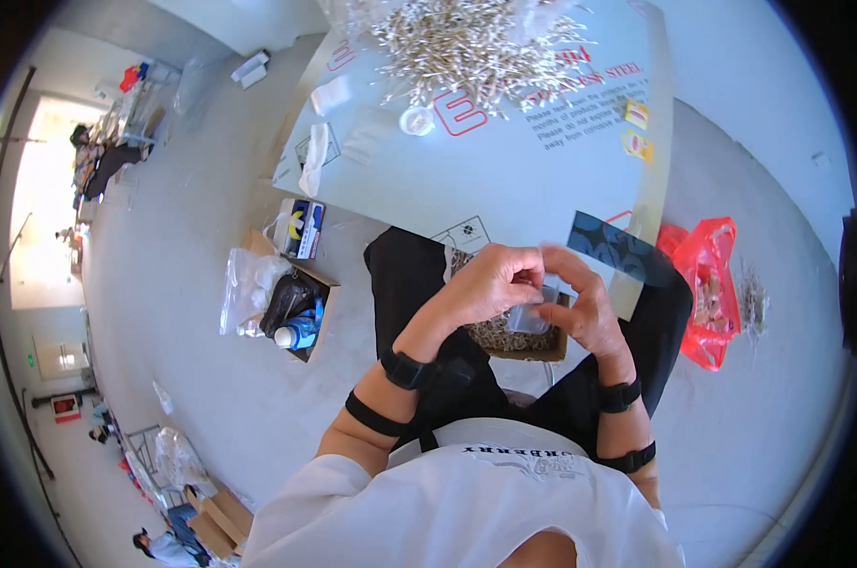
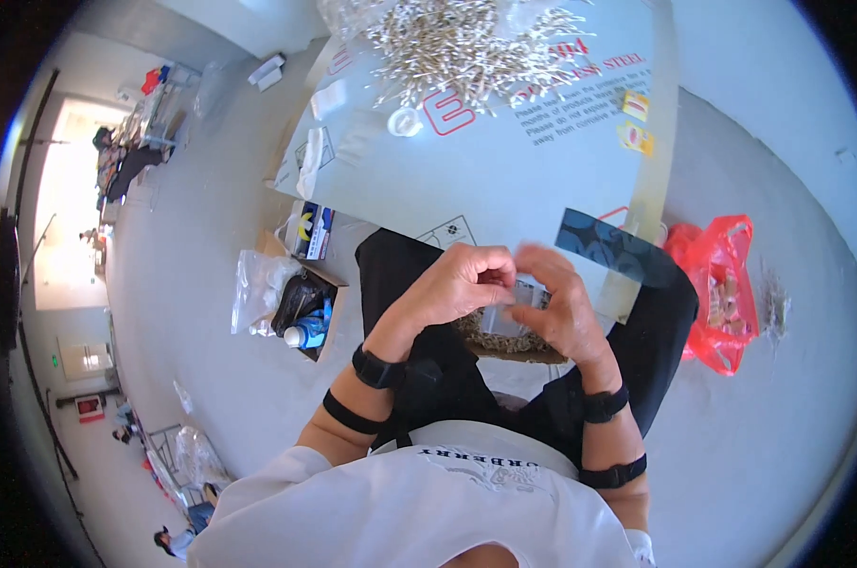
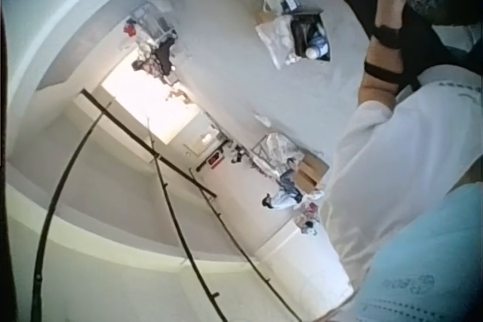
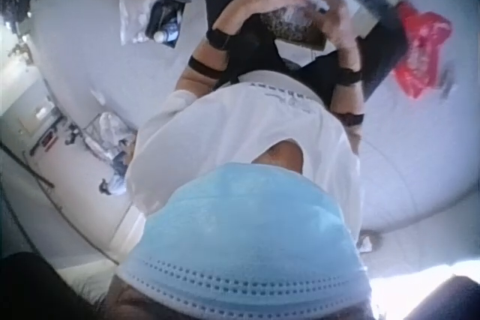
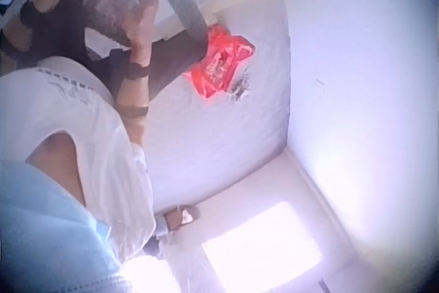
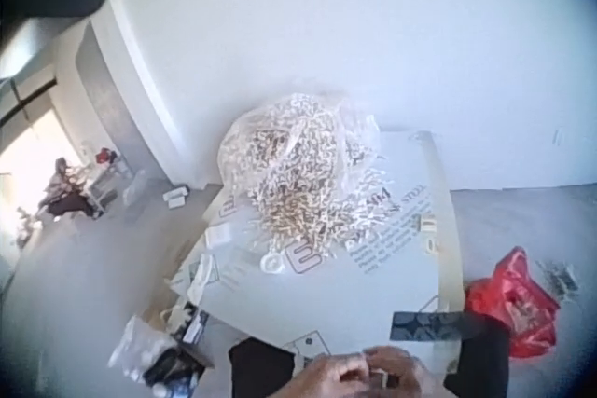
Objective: Manually organizing, counting, and packaging cotton swabs into plastic bags and boxes.
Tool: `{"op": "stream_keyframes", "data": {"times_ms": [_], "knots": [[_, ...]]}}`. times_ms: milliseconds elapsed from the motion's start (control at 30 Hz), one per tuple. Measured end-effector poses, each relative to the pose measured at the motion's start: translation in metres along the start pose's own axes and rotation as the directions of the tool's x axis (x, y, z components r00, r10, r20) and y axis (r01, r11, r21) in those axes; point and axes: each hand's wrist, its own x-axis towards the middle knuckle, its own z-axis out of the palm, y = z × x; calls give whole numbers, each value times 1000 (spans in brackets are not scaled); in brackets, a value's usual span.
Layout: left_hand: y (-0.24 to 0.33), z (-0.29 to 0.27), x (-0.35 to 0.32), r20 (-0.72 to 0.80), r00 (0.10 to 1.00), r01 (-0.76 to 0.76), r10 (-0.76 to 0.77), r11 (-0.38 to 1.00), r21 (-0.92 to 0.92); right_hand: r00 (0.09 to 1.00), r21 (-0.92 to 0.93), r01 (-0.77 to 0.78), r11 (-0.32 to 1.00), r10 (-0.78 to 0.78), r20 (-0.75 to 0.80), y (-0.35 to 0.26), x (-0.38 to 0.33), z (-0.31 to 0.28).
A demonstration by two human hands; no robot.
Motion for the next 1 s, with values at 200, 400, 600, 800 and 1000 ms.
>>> {"op": "stream_keyframes", "data": {"times_ms": [200,400,600,800,1000], "knots": [[-4,28,0,-210,962,94,-177,931,-352,892,483,-377,790,450,-40,4,-28,-6],[2,43,3,-164,978,122,-129,991,-50,897,594,-310,743,436,-77,7,-41,-17],[13,61,8,-230,951,163,-204,969,-185,840,179,-131,975,205,-502,4,-43,-18],[14,77,13,-292,939,140,-180,978,-153,803,465,-186,866,407,-435,-8,-54,-21],[13,85,18,-243,964,113,-108,994,4,815,649,-300,699,541,-207,-5,-53,-24]]}}
